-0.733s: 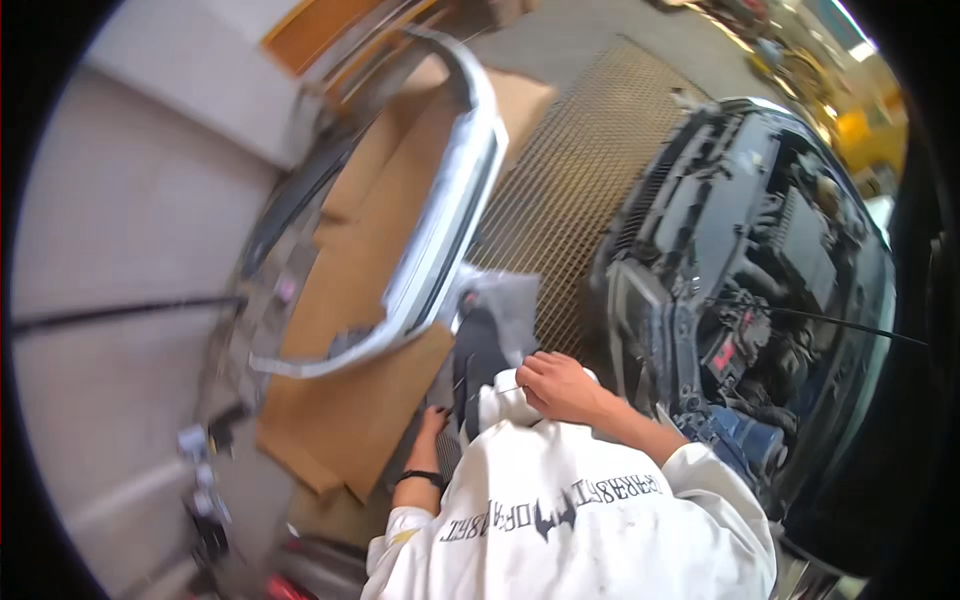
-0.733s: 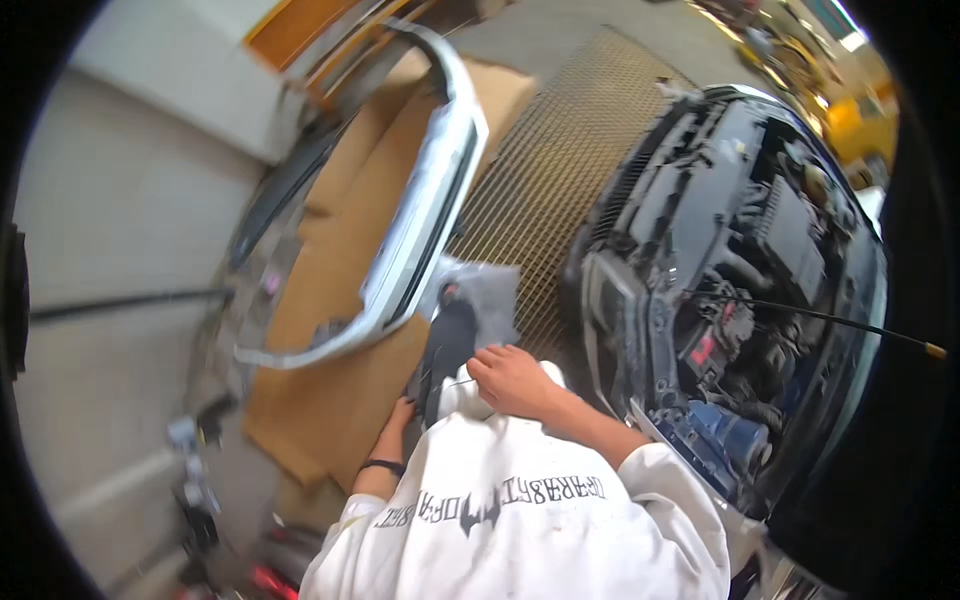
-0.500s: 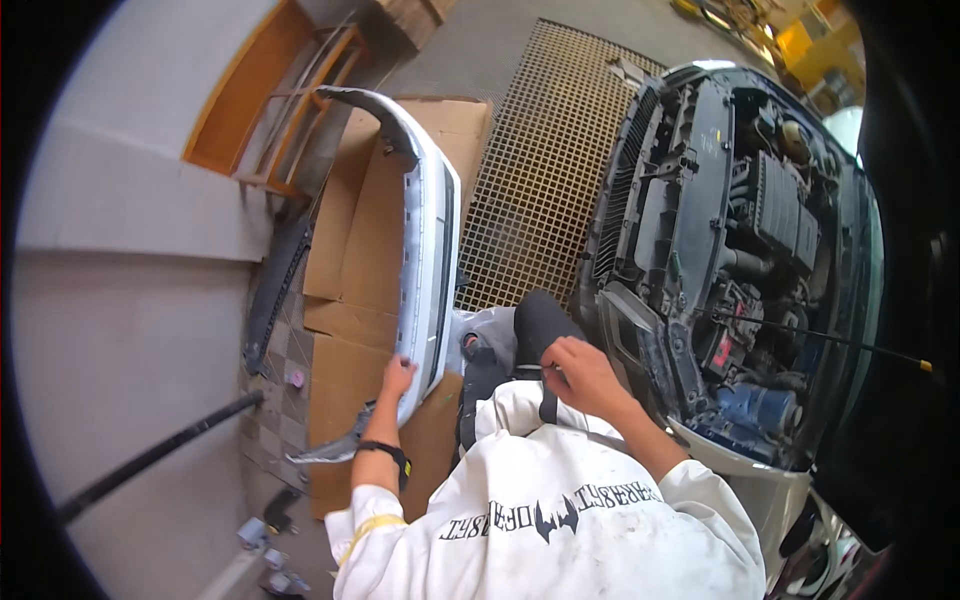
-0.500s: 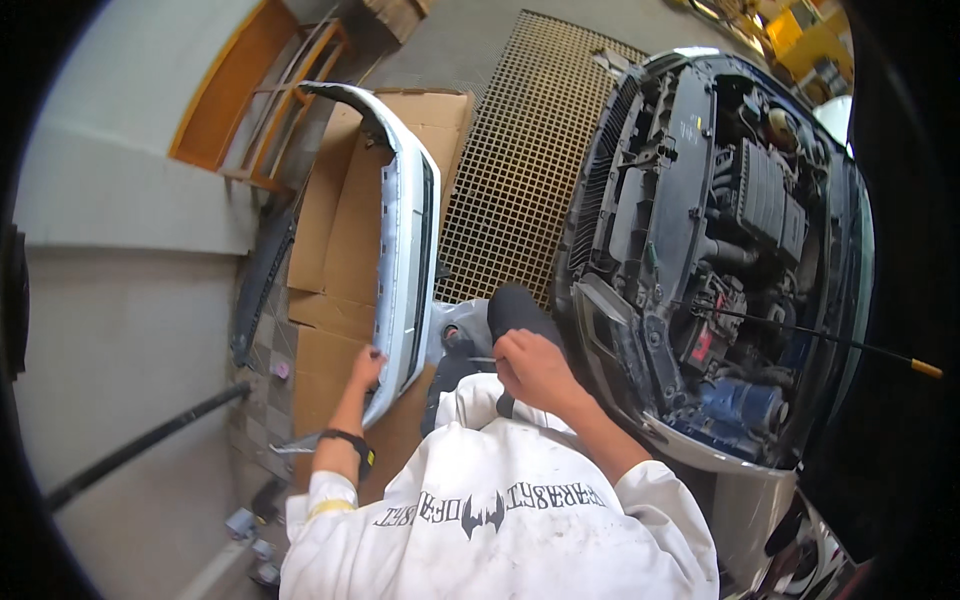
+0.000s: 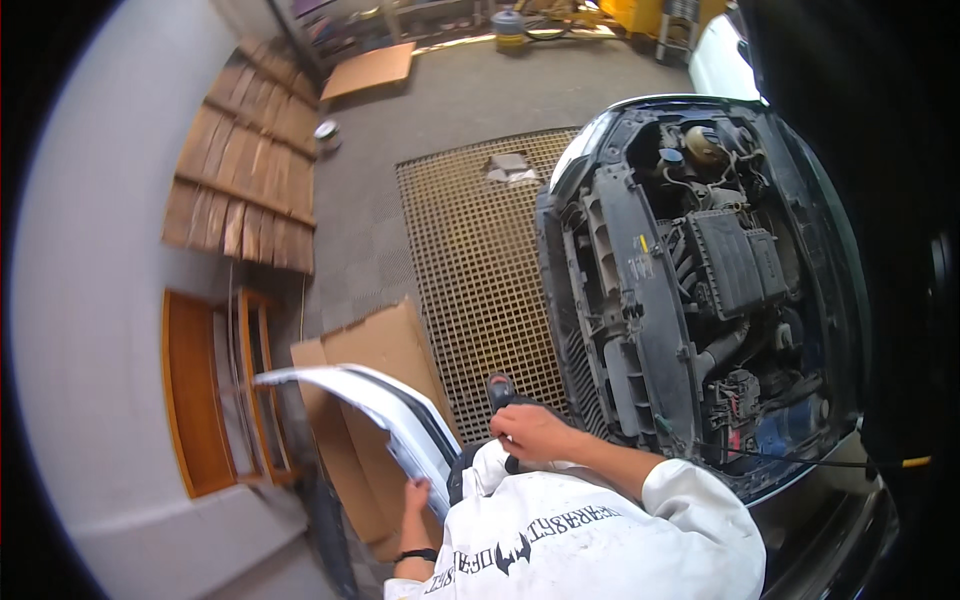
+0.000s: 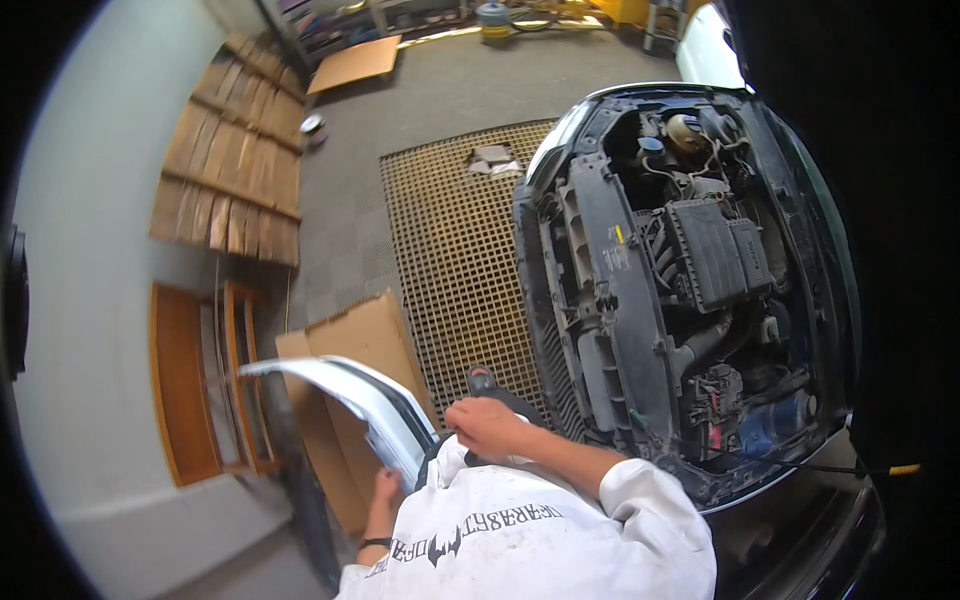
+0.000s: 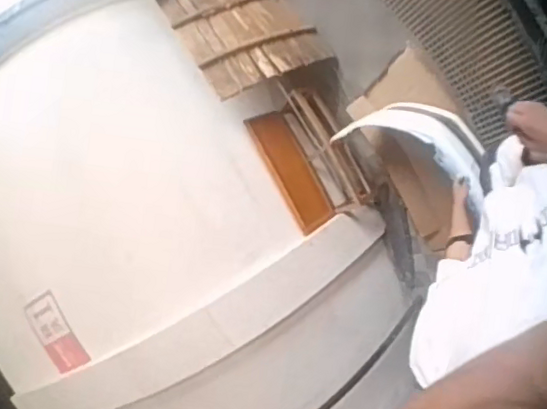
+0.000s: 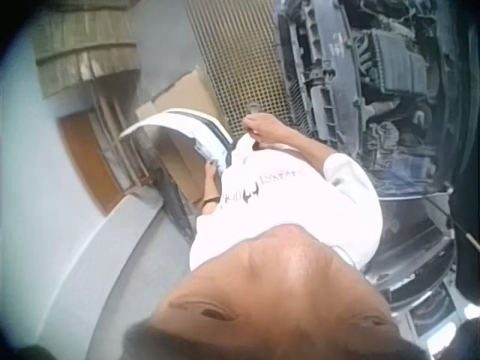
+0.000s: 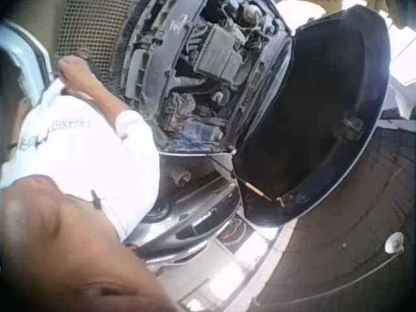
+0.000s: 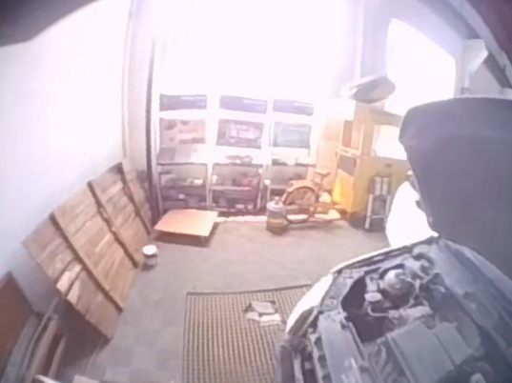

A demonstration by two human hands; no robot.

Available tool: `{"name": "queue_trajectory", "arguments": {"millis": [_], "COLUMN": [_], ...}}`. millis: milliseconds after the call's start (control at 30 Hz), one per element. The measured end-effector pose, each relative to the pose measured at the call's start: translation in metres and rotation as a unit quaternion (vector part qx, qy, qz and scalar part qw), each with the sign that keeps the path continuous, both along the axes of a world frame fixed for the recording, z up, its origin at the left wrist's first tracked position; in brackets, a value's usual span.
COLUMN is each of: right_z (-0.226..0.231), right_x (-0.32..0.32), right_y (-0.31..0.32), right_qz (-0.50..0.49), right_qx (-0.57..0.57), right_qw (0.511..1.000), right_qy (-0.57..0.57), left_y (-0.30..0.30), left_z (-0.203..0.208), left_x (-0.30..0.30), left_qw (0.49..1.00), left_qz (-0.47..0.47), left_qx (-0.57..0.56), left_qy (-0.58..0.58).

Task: The person applies a tint film to the driver-side window of a white car. They use a squeegee tool to smooth the film and remove air bubbles, working along the edges and center of the glass. The person also handles the window trim and door panel during the process.

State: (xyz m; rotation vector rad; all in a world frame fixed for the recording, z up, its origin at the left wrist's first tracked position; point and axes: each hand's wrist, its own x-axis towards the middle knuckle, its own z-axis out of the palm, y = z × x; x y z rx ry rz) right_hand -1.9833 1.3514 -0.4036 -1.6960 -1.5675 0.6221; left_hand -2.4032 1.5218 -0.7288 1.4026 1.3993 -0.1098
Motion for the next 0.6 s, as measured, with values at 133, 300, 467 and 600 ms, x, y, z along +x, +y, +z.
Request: {"name": "queue_trajectory", "arguments": {"millis": [133,300,467,600], "right_z": [0.004,-0.014,-0.043,-0.027], "right_x": [0.123,0.249,0.360,0.449], "right_y": [0.077,0.184,0.281,0.326], "right_qz": [-0.078,-0.165,-0.262,-0.362], "right_qx": [-0.031,-0.053,-0.090,-0.118], "right_qw": [0.995,0.985,0.960,0.918], "right_qy": [-0.049,-0.002,0.040,0.109], "left_y": [0.057,0.221,0.449,0.599], "left_z": [0.002,0.005,-0.011,0.019], "left_x": [0.074,0.207,0.399,0.662], "left_qw": [0.986,0.988,0.983,0.896], "left_qz": [-0.108,-0.053,-0.103,-0.401], "left_qx": [-0.115,-0.132,-0.080,0.145], "left_qy": [0.052,0.060,0.129,0.123]}}
